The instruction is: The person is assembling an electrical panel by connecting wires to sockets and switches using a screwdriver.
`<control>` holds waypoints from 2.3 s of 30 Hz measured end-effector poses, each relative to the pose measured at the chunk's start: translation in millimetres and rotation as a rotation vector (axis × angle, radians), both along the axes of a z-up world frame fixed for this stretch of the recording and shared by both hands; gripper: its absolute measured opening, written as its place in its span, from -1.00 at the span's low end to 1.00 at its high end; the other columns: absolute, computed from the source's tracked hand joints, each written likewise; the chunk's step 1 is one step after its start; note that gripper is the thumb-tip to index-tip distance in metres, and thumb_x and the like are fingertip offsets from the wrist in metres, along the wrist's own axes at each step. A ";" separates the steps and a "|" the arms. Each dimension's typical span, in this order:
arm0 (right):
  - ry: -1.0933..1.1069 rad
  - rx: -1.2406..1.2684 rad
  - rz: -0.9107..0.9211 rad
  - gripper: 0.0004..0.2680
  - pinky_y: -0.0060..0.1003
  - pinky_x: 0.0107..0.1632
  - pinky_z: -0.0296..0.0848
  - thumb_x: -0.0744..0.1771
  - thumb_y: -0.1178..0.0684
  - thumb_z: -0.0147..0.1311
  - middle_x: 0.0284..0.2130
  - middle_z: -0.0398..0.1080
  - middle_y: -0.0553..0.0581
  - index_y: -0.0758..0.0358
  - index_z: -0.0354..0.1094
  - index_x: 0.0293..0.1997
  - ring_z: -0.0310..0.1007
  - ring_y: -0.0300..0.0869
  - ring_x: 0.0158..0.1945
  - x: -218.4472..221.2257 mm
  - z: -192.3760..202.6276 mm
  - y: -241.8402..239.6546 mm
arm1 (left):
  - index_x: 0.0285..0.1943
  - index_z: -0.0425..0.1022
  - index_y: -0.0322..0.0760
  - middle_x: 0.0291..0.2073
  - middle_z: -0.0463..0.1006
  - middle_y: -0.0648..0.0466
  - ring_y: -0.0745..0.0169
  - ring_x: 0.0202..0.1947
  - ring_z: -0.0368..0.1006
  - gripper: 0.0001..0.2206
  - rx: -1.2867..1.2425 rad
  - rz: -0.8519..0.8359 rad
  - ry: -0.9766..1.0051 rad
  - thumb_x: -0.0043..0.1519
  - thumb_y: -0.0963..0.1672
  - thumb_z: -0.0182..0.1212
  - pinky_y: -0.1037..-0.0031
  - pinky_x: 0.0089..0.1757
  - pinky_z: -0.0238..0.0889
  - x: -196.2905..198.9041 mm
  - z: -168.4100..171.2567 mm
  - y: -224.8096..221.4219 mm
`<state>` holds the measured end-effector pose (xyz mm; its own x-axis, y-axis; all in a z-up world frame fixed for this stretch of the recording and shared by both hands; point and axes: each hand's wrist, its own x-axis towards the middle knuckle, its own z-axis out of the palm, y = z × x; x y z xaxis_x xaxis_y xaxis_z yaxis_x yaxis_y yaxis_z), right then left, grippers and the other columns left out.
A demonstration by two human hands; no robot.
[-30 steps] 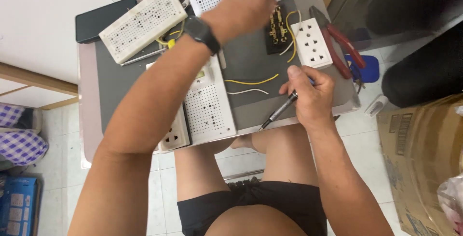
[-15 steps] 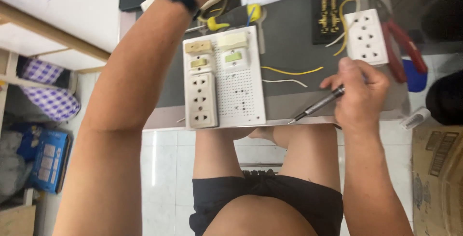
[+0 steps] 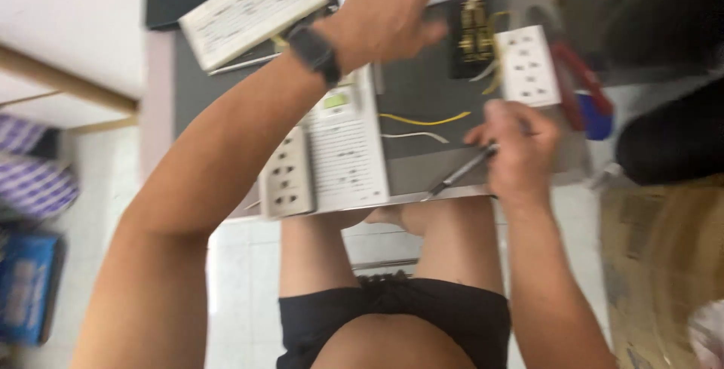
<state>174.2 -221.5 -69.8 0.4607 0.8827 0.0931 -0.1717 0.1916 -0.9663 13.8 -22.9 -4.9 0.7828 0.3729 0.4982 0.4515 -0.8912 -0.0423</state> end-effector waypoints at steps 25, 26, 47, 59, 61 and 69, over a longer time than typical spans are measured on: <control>0.010 0.063 0.345 -0.69 -0.28 -0.42 0.43 0.27 0.06 0.02 -0.83 0.03 0.00 0.23 0.12 -0.79 0.15 -0.21 -0.67 -11.9 40.6 -44.0 | 0.49 -0.14 -0.13 0.31 0.14 -0.09 -0.25 0.17 0.15 0.00 -0.656 0.210 0.457 -0.06 0.10 0.46 0.07 0.06 0.14 39.7 23.5 -34.1; 0.039 0.049 0.368 -0.70 -0.28 -0.42 0.44 0.26 0.08 0.00 -0.82 0.06 0.01 0.24 0.15 -0.79 0.19 -0.20 -0.67 -12.8 43.8 -50.9 | 0.48 -0.13 -0.13 0.35 0.10 -0.07 -0.27 0.16 0.15 0.00 -0.653 0.160 0.402 -0.07 0.09 0.49 0.07 0.07 0.13 39.6 16.7 -32.7; 0.667 -0.155 0.250 -0.58 -0.27 -0.46 0.28 0.37 -0.33 -0.17 -0.87 -0.15 -0.08 0.05 0.23 -0.67 -0.19 -0.30 -0.76 36.6 -22.8 -134.9 | 0.51 -0.10 -0.11 0.36 -0.02 -0.33 -0.32 0.32 -0.04 -0.03 -0.686 0.344 0.551 -0.04 0.16 0.37 0.02 0.18 -0.04 11.0 40.8 -83.1; 0.614 -0.768 0.102 -0.80 -0.53 -0.67 -0.16 0.29 -0.07 0.08 -0.78 0.04 -0.06 0.16 0.40 -0.11 -0.08 -0.39 -0.77 7.8 -124.6 -183.8 | -0.08 0.35 -0.41 -0.38 0.47 -0.08 0.01 -0.53 0.31 -0.58 -0.362 -0.071 0.270 -0.02 -0.06 0.31 0.30 -0.59 0.13 -61.8 94.3 -117.2; 0.568 -0.766 0.116 -0.85 -0.39 -0.51 0.07 0.31 -0.07 0.06 -0.81 -0.04 -0.04 0.15 0.27 -0.32 -0.08 -0.34 -0.74 1.3 -106.9 -177.1 | 0.12 0.29 -0.50 -0.26 0.43 -0.20 -0.12 -0.36 0.32 -0.38 -0.389 -0.101 0.304 -0.04 -0.01 0.34 0.20 -0.40 0.18 -83.2 97.6 -139.0; 0.288 -0.782 0.173 -0.71 -0.31 -0.51 0.30 0.28 -0.01 0.10 -0.77 0.03 0.02 0.26 0.39 0.07 -0.08 -0.29 -0.75 -26.2 -67.9 -150.5 | 0.30 0.25 -0.23 0.12 0.29 -0.27 -0.32 0.18 0.21 -0.18 -0.299 0.050 0.300 -0.14 0.14 0.39 -0.13 0.06 0.12 -127.3 36.3 -192.9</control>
